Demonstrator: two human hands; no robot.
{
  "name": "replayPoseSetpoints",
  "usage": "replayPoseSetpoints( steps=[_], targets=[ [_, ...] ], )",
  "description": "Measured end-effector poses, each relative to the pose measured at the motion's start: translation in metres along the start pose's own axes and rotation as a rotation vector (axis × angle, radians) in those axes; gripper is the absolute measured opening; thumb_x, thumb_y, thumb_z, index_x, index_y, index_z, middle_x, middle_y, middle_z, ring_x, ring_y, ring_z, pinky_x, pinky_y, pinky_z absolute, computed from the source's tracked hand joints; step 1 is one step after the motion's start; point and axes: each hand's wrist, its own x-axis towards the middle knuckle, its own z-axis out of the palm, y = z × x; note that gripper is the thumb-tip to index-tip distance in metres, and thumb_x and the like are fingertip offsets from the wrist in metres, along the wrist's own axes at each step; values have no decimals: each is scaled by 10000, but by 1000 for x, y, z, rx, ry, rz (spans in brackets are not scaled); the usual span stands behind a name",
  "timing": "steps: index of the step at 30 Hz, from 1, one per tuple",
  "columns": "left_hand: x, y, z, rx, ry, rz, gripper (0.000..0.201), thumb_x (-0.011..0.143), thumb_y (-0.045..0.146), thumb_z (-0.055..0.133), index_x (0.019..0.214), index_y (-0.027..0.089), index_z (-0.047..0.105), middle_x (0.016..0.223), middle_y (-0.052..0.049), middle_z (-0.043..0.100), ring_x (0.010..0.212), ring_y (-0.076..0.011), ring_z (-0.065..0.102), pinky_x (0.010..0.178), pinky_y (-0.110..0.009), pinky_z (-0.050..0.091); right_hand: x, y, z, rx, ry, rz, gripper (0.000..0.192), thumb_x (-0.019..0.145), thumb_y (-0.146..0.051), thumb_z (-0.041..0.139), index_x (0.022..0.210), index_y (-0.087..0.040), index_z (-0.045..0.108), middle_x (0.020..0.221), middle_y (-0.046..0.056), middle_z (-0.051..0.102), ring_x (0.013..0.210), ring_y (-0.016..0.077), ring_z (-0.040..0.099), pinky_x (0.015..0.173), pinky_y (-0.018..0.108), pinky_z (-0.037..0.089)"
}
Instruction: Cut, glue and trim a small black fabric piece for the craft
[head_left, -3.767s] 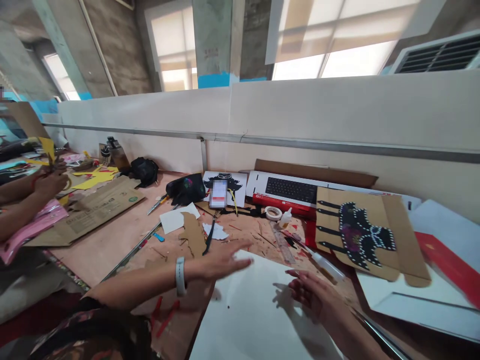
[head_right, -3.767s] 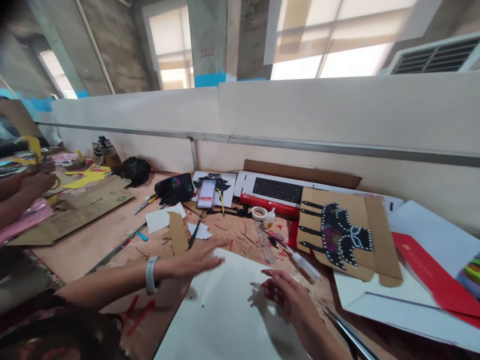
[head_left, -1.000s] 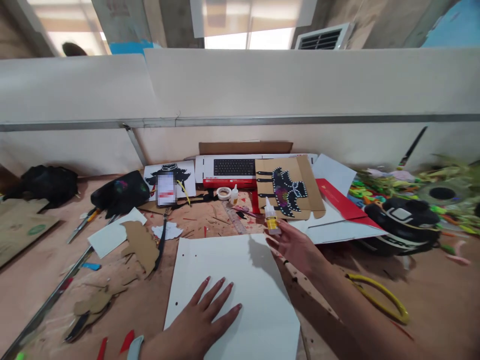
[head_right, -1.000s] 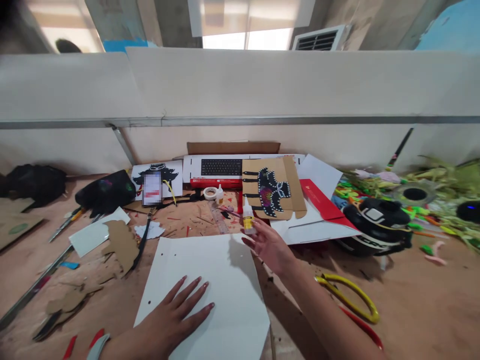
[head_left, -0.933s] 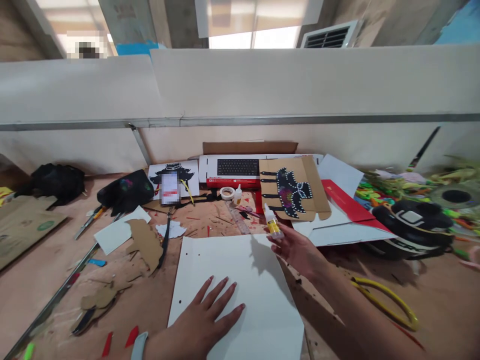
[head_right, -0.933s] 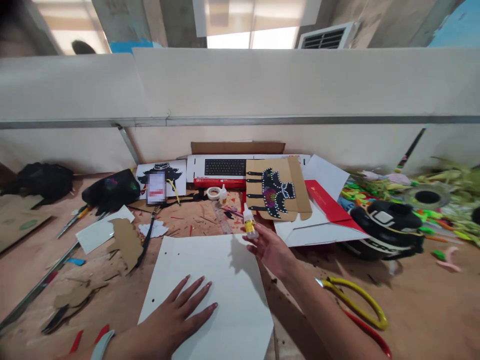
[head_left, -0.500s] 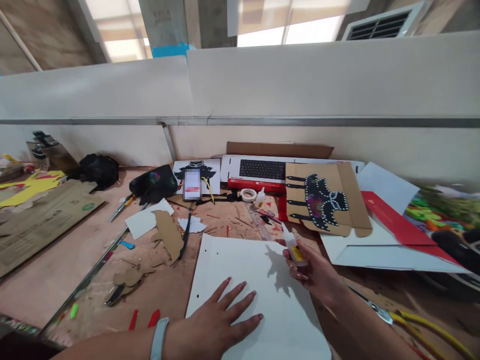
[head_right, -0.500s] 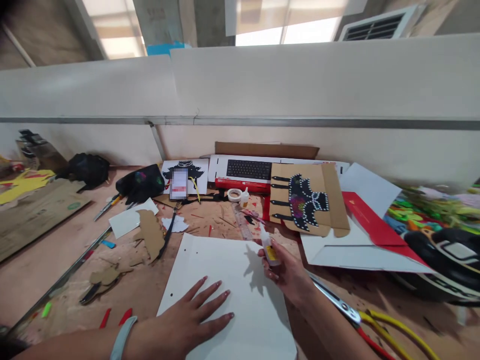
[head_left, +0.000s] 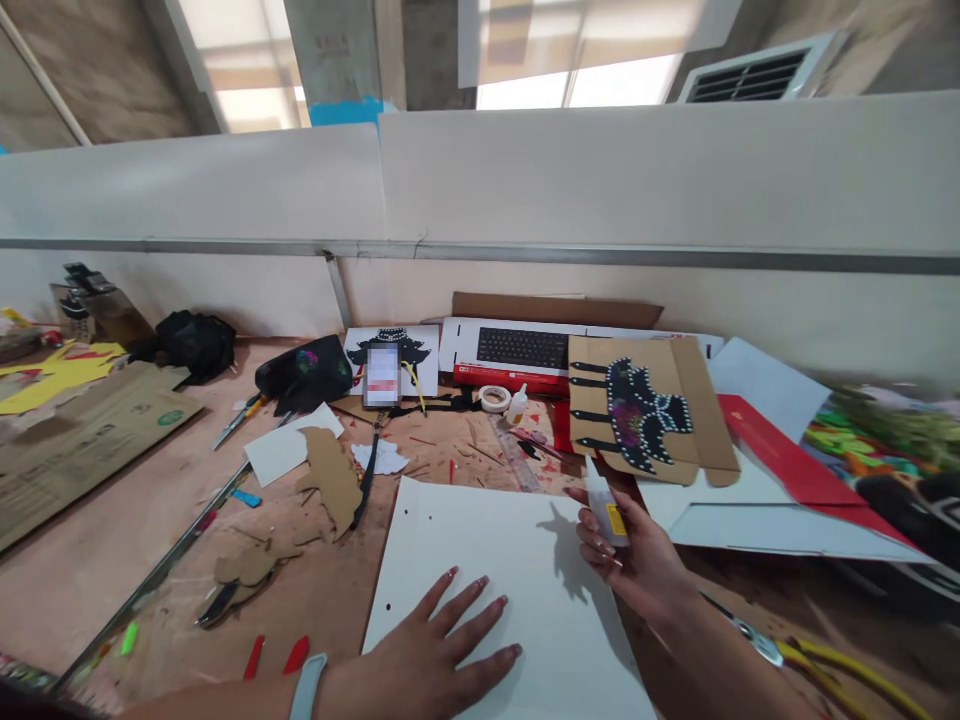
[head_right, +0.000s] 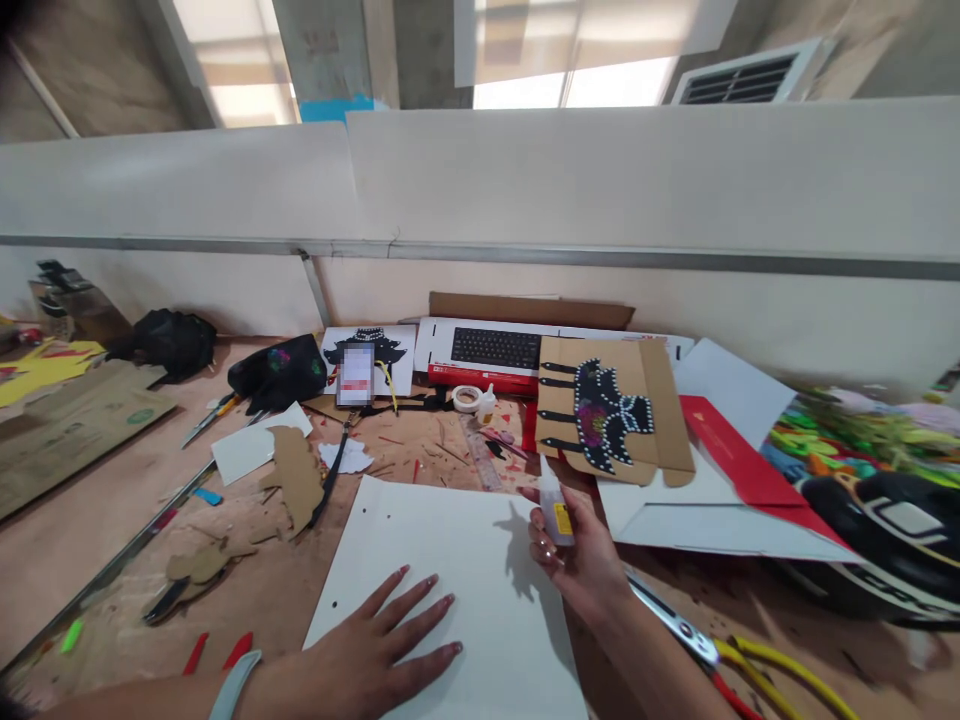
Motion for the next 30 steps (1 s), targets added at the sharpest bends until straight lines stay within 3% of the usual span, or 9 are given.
replayPoseSetpoints(
  steps=[4,8,12,17,23,30],
  targets=[
    [1,1,12,108,56,18,621,972,321,428,1529,221,173,1566,-135,268,1417,-357,282,1143,-553,211,1,1,-1,-36,-31,25,281,791,-398,621,856,-129,668,520,-24,511,349,40,341,334,164,252],
    [5,4,21,209,130,17,622,936,316,520,1500,234,272,1509,-130,392,1374,-350,354,1153,-576,133,-2,2,0,-162,-14,-62,288,741,-443,676,815,-173,608,511,-40,543,336,23,318,348,148,214],
    [7,5,29,267,210,10,577,941,357,505,1478,244,325,1506,-119,396,1386,-342,320,1159,-581,55,-8,12,6,-329,71,-88,324,654,-412,772,811,-192,594,605,-21,627,400,36,416,371,140,230],
    [6,5,32,279,259,17,577,931,330,524,1471,249,340,1504,-115,402,1391,-348,307,1158,-582,4,-12,28,11,-389,49,-24,348,616,-434,809,708,-175,596,536,-53,547,394,39,401,371,158,229],
    [4,5,22,128,94,4,732,890,287,596,1518,244,221,1560,-124,297,1424,-344,262,1167,-556,86,-11,30,10,-439,12,-23,381,602,-412,829,803,-170,615,553,-72,521,429,35,389,404,152,242],
    [8,5,-1,-169,-152,-29,934,827,355,650,1541,234,61,1573,-169,211,1434,-417,198,1108,-641,214,-13,33,17,-498,29,-38,458,588,-405,855,902,-177,611,565,-83,508,462,36,394,440,136,292]
  ],
)
